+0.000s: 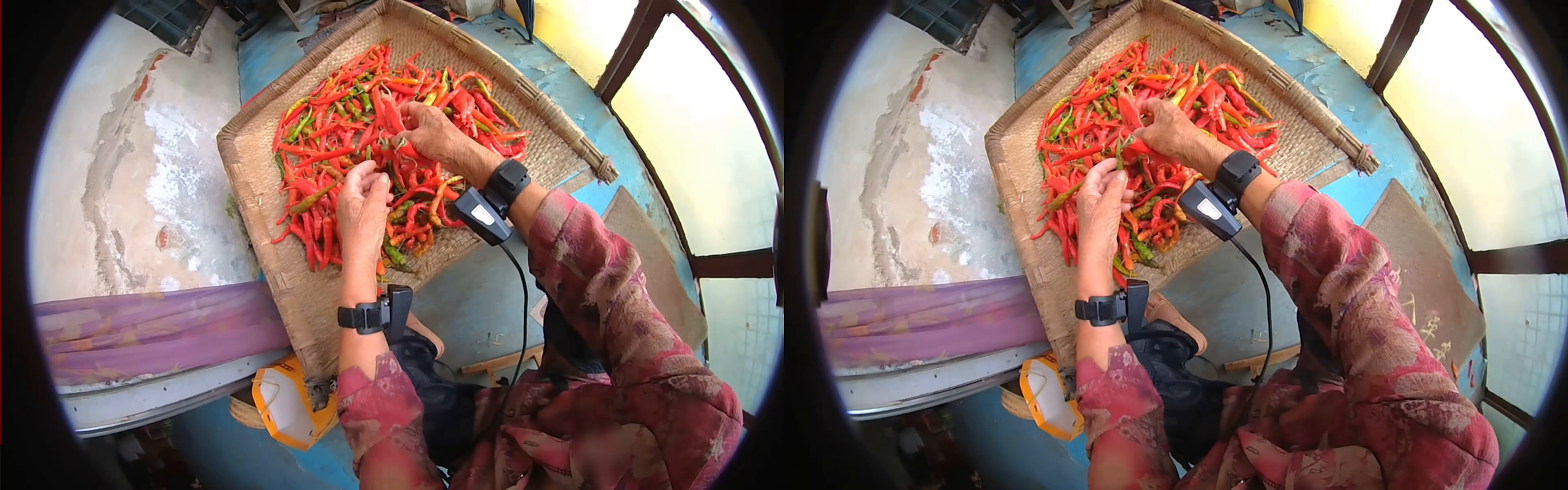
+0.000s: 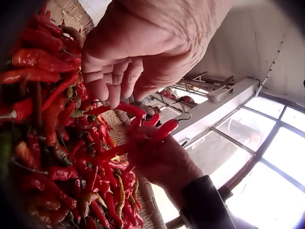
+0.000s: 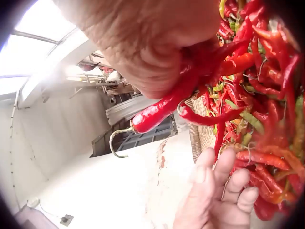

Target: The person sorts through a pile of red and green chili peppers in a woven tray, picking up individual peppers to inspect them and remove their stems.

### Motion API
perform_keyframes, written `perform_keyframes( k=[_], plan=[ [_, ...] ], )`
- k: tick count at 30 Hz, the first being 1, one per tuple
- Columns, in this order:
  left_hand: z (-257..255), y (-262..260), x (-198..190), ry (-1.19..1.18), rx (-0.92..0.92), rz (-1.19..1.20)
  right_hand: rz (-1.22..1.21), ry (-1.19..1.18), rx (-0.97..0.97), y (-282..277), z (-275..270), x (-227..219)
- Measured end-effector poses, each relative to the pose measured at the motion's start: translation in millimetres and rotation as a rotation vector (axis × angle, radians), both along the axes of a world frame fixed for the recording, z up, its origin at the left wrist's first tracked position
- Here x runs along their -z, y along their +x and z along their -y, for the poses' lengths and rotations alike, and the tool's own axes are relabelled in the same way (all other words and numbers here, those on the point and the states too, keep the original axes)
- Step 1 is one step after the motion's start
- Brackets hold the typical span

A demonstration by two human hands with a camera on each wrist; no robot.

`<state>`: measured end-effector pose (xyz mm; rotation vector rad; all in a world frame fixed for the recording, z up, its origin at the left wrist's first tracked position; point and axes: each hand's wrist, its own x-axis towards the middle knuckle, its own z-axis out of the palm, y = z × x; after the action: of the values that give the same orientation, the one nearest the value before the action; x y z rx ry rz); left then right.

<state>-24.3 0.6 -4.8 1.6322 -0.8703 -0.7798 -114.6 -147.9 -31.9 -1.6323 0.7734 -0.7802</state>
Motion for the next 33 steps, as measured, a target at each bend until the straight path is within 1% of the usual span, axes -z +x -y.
perform_keyframes(
  k=[3, 4, 6, 8, 10, 11, 12, 14, 16, 18, 19, 20, 21, 22, 24, 26, 29, 31, 32, 33],
  plan=[
    [12.8, -17.5, 0.7, -0.041, -0.032, -0.015, 0.065, 0.066, -0.142, -8.5, -1.7, 2.1],
    [17.0, -18.5, 4.0, -0.039, -0.024, -0.017, 0.064, 0.067, -0.134, -10.4, -2.9, 1.4],
    [26.4, -17.3, 10.0, -0.038, -0.035, 0.092, 0.095, 0.112, -0.197, -14.5, -3.4, -4.0],
    [32.8, -18.2, 11.9, -0.066, 0.005, 0.101, 0.092, 0.115, -0.212, -24.4, -3.4, -9.3],
    [34.0, -20.6, 7.7, -0.004, 0.010, 0.117, 0.050, 0.310, -0.225, -33.8, -4.9, -21.7],
    [34.2, -18.9, 8.2, -0.008, 0.001, 0.056, 0.036, 0.354, -0.226, -36.4, -4.0, -25.9],
    [34.4, -16.3, 8.6, -0.037, -0.030, 0.056, 0.038, 0.358, -0.220, -39.7, -3.3, -30.4],
    [29.9, -1.4, 4.3, -0.059, -0.125, 0.103, 0.059, 0.398, -0.106, -44.8, -4.2, -39.1],
    [27.0, 11.8, 1.2, -0.221, -0.311, -0.002, 0.105, 0.417, -0.088, -40.5, 1.7, -27.0],
    [20.6, 22.0, -4.1, -0.208, -0.376, 0.037, 0.116, 0.386, -0.134, -37.1, 3.9, -19.9],
    [19.6, 21.3, -4.4, -0.220, -0.375, 0.050, 0.118, 0.387, -0.136, -35.2, 3.2, -18.6],
    [18.0, 19.5, -3.7, -0.233, -0.376, 0.062, 0.112, 0.358, -0.181, -33.0, 1.8, -17.4],
    [17.5, 15.4, -5.8, -0.212, -0.288, 0.000, 0.106, 0.329, -0.227, -30.7, -0.2, -16.9],
    [18.3, 9.0, -8.5, -0.191, -0.202, -0.064, 0.105, 0.329, -0.233, -28.0, -3.1, -16.9],
    [21.4, -5.7, -8.9, -0.183, -0.152, -0.127, 0.025, -0.141, -0.284, -22.4, -11.3, -16.3],
    [21.7, -1.0, 0.1, -0.152, -0.125, -0.144, -0.028, -0.315, -0.316, -17.8, -21.3, -16.4],
    [20.4, 4.6, -0.1, -0.196, -0.175, -0.190, -0.041, -0.318, -0.335, -20.3, -30.2, -23.4],
    [16.2, 10.7, -4.1, -0.208, -0.201, -0.202, 0.031, -0.112, -0.314, -21.6, -28.2, -23.0],
    [12.6, 17.9, -3.9, -0.240, -0.203, -0.210, 0.063, -0.064, -0.315, -12.9, -17.5, -7.2],
    [9.7, 25.2, -4.2, -0.284, -0.255, -0.226, -0.038, -0.043, -0.230, -6.7, -3.0, 7.0]
  ],
)
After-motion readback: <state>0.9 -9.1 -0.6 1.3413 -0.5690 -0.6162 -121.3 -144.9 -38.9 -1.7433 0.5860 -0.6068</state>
